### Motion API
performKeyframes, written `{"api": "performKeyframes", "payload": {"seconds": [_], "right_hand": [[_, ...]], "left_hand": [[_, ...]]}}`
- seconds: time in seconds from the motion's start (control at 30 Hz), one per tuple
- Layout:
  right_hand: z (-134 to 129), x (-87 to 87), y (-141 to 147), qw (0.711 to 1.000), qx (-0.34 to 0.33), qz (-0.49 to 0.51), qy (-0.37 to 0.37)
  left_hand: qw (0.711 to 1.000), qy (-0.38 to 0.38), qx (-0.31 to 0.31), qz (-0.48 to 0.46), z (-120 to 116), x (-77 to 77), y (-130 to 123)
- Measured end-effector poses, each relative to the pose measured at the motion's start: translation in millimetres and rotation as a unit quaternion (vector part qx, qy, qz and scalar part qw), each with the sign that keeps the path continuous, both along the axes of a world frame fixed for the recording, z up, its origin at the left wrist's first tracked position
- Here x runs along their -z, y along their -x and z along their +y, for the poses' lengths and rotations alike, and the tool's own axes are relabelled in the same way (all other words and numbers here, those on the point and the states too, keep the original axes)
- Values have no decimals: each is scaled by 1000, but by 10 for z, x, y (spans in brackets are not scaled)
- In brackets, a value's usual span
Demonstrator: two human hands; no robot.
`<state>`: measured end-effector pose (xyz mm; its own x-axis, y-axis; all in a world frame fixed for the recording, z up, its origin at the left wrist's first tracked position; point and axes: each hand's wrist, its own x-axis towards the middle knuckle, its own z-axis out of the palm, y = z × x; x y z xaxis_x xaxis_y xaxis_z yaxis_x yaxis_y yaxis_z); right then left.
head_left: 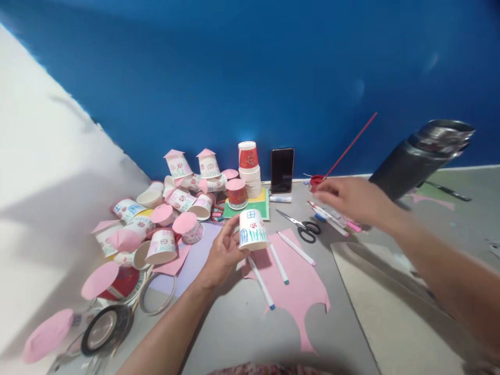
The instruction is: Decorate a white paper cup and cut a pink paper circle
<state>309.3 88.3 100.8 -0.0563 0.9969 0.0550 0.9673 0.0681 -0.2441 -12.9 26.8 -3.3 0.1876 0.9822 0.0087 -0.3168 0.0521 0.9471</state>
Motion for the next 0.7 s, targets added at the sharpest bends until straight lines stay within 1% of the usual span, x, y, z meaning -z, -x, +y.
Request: {"api": "performKeyframes", "payload": {"seconds": [0.03,0.07,0.1,0.13,0.2,0.27,0.37,0.43,0.53,0.63,0.7], "right_hand": [[-151,52,39,999,-44,26,10],[-283,110,70,996,-72,50,8],[-393,171,90,993,-92,74,7],[-480,233,98,992,-98,81,11],[-591,352,81,994,-90,57,34],[-654,455,33,996,-63,28,50],[-745,558,-45,995,-58,37,68],[-820,579,-60,992,-78,53,82],[-895,541,-3,988,-93,77,95],[-858,495,131,982,-97,142,79],[-779,505,245,969,-140,199,52]], "left_hand": [[1000,3,9,-9,2,1,2],[1000,6,18,-17,4,1,4],[999,8,24,-23,5,0,5],[999,8,28,-27,6,-3,5],[999,6,27,-30,4,-11,2],[999,5,21,-30,1,-23,-3],[999,9,12,-36,-1,-38,-10],[999,14,9,-41,0,-42,-14],[999,10,3,-35,-6,-49,-26],[1000,-11,14,2,-26,-63,-43],[999,-31,32,23,-39,-67,-57]]}}
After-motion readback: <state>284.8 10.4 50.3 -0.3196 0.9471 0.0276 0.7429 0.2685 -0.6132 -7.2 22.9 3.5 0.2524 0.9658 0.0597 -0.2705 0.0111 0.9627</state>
